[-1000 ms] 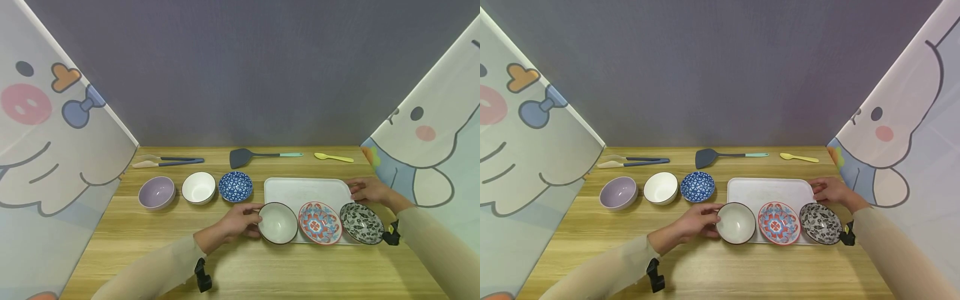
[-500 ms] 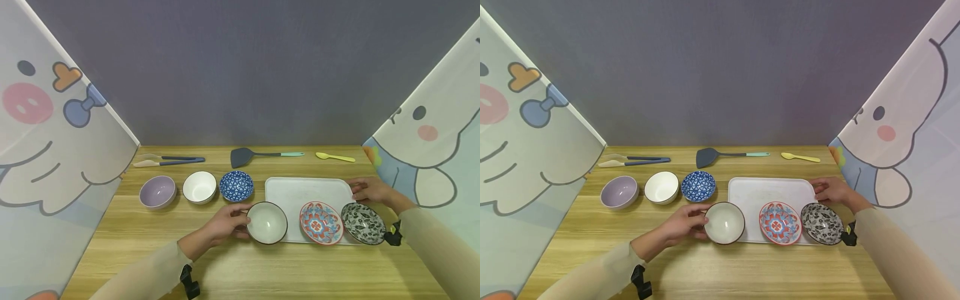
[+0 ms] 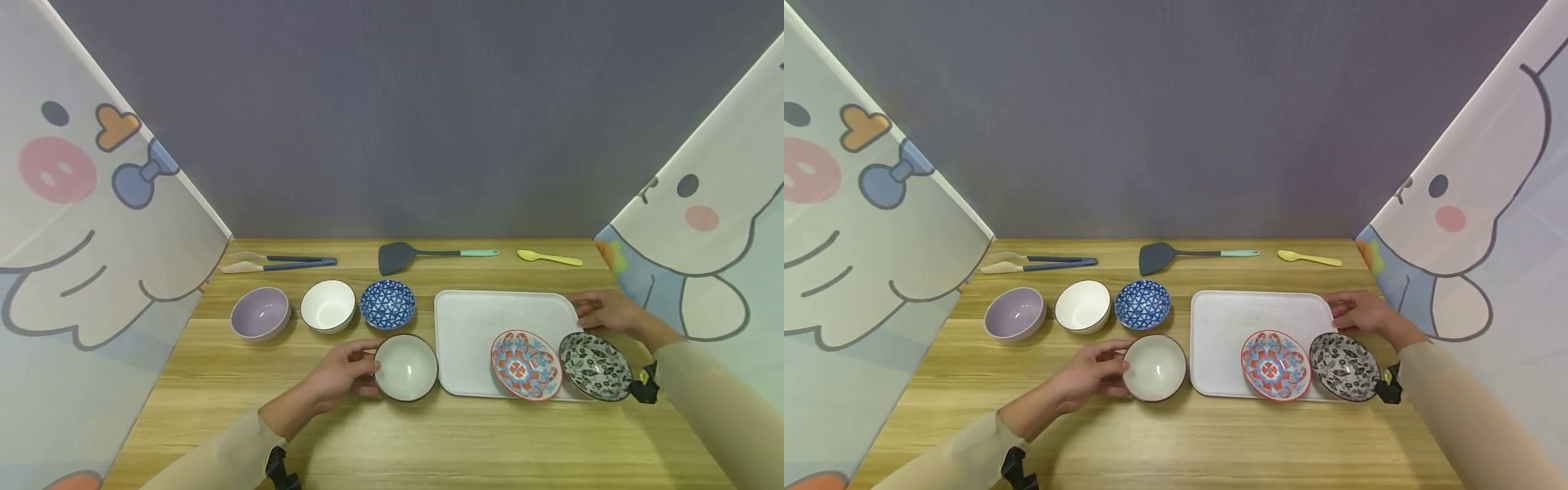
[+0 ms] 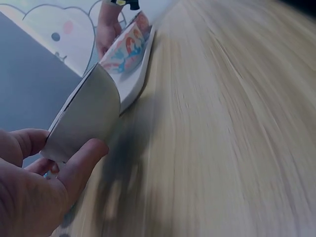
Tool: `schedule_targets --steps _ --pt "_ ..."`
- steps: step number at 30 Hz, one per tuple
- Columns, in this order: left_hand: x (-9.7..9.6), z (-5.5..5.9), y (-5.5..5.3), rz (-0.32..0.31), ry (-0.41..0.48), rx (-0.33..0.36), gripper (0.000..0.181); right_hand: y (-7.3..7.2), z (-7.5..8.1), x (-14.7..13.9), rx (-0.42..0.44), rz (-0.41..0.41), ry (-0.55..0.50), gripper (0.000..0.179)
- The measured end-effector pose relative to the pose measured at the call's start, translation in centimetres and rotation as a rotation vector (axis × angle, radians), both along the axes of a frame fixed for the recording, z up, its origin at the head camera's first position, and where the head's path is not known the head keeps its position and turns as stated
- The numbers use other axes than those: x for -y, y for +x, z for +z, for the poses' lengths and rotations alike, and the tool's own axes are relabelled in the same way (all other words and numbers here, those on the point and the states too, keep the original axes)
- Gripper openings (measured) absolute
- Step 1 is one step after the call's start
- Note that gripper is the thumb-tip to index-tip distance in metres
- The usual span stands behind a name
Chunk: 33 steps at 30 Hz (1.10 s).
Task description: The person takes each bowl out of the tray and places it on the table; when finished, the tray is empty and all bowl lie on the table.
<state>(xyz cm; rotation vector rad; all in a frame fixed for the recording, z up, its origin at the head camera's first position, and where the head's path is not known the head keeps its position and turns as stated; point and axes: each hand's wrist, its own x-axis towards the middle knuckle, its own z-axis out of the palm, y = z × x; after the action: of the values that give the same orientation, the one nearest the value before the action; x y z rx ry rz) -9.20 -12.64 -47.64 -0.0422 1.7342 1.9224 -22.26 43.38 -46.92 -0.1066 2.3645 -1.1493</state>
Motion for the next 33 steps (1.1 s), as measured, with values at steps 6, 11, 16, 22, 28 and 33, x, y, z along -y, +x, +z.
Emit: schedule_targets --steps 6,11,16,22,28,33 --pt "1.4 -0.3 0.2 0.017 -0.014 0.006 0.057 0.0 -0.1 -0.1 -0.006 -0.006 0.01 0.067" --pt "1.7 -0.4 0.2 0.035 -0.034 0.021 0.057 0.0 -0.1 -0.1 -0.003 -0.006 0.009 0.067" --pt "1.8 -0.5 0.2 0.033 -0.034 0.029 0.057 0.0 -0.1 -0.1 -0.001 -0.008 0.006 0.068" --pt "1.9 -0.8 0.2 0.013 -0.013 0.043 0.057 0.1 -0.1 0.0 0.005 -0.02 0.008 0.068" --pt "2.5 -1.0 -0.1 -0.004 -0.051 0.04 0.058 0.0 0.1 0.2 0.008 -0.017 0.017 0.069" --pt "2.9 -0.5 -0.4 -0.05 -0.072 0.021 0.06 -0.3 0.1 0.1 0.01 -0.011 0.027 0.069"
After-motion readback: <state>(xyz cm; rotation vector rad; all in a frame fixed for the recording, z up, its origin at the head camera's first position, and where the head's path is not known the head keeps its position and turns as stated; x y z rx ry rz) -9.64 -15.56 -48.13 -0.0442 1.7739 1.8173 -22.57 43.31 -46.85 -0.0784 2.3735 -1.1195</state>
